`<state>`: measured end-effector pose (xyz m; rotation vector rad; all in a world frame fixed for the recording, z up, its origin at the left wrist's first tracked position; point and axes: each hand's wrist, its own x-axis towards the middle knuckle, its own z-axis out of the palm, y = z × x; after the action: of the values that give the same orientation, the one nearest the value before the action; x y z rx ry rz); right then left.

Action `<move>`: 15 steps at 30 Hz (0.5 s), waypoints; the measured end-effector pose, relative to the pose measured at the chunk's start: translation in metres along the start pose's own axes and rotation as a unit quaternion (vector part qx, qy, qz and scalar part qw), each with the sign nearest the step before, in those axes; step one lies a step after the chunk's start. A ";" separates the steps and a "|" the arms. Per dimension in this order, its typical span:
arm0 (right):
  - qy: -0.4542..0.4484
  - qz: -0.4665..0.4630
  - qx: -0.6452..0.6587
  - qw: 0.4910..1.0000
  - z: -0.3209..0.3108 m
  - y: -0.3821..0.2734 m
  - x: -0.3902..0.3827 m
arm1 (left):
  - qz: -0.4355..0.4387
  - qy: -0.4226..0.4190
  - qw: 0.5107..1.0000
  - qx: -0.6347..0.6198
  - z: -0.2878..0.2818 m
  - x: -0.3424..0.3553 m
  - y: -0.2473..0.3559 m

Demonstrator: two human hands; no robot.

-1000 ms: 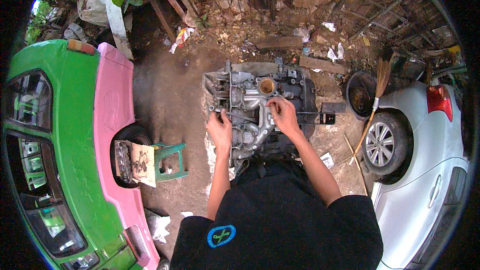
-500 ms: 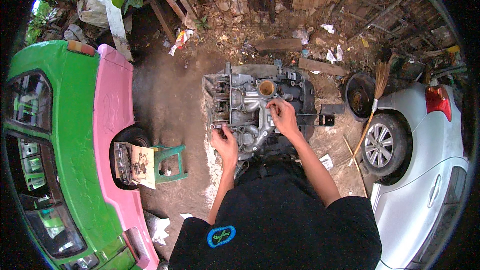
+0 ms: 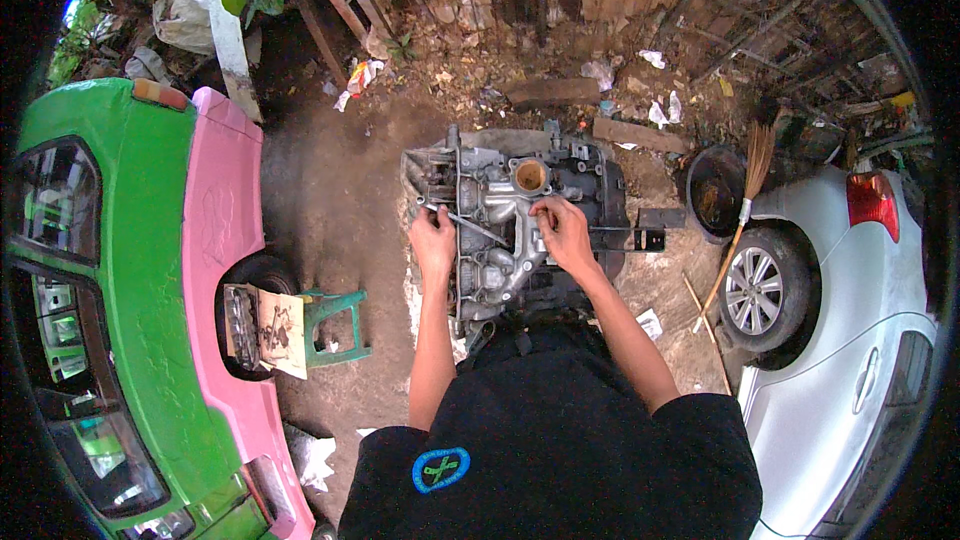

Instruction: The person uses a wrench to loosen and remove bolts from a car engine block resting on a stand. The person repeatedly repositions the wrench and hands to access different bolt locations on the engine.

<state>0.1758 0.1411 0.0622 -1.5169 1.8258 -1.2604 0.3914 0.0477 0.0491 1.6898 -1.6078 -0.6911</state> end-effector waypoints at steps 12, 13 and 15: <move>-0.003 0.015 -0.011 1.000 -0.001 -0.003 -0.001 | 0.031 0.048 0.987 -0.151 -0.009 -0.008 0.029; -0.008 0.020 -0.010 1.000 -0.002 -0.003 -0.001 | 0.050 0.056 0.986 -0.147 -0.012 -0.012 0.031; -0.011 0.026 -0.008 1.000 -0.002 -0.002 0.000 | 0.044 0.050 0.988 -0.142 -0.017 -0.022 0.032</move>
<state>0.1757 0.1417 0.0652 -1.4755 1.8527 -1.2027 0.3826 0.0721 0.0832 1.4172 -1.4311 -0.7410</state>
